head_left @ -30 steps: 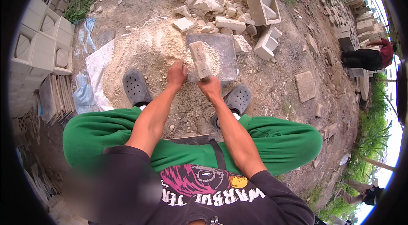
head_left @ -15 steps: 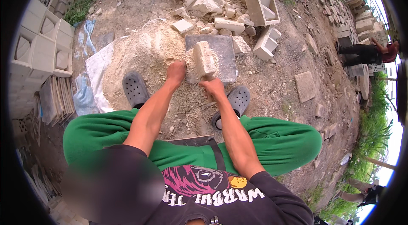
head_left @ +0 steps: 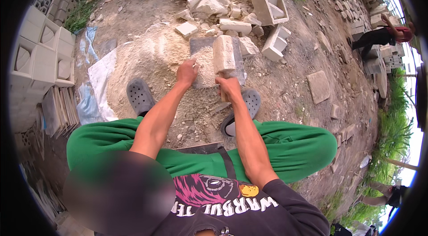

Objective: The person uses a specialized stone-cutting tool to repeatedly strike and chip away the edges of a stone block held by hand.

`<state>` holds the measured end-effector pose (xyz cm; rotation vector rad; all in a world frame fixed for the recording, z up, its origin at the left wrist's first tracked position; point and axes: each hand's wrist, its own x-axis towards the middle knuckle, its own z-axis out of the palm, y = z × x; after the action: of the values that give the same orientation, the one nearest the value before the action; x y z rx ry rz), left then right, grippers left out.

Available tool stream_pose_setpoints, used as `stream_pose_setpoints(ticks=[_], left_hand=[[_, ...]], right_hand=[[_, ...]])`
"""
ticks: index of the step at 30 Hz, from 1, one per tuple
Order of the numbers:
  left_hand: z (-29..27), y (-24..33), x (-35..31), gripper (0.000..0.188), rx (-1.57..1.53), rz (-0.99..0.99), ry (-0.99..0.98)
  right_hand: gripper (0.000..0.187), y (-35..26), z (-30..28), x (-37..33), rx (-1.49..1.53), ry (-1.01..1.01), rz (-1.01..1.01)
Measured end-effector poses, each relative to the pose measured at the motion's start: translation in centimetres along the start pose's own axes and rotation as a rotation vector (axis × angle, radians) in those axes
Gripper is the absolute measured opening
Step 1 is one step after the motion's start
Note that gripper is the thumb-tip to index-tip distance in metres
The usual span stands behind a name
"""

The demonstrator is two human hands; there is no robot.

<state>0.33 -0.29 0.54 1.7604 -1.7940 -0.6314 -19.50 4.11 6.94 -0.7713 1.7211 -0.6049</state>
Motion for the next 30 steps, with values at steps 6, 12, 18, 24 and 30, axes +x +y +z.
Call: stream_pose_setpoints(ticks=[6,12,18,24,30], left_hand=[[1.0,-0.5,-0.7,0.011,0.107,-0.034,-0.064],[2.2,-1.2,-0.3,0.013,-0.024,0.015,-0.03],[1.3,0.3,-0.3,0.014,-0.062,-0.105,-0.004],[1.6,-0.4,-0.2,0.015,-0.156,-0.223,0.023],[1.5,-0.8,-3.8,0.019,-0.221,-0.344,0.245]], right_hand=[[0.029,-1.4,0.6,-0.6,-0.094,0.122,-0.348],[0.034,1.9,3.9,0.7,-0.297,0.286,-0.594],[0.031,5.4,4.4,2.0,-0.34,0.2,-0.19],[0.032,2.7,4.6,-0.1,-0.315,0.173,-0.365],[0.034,5.6,5.0,1.0,-0.456,0.111,-0.23]])
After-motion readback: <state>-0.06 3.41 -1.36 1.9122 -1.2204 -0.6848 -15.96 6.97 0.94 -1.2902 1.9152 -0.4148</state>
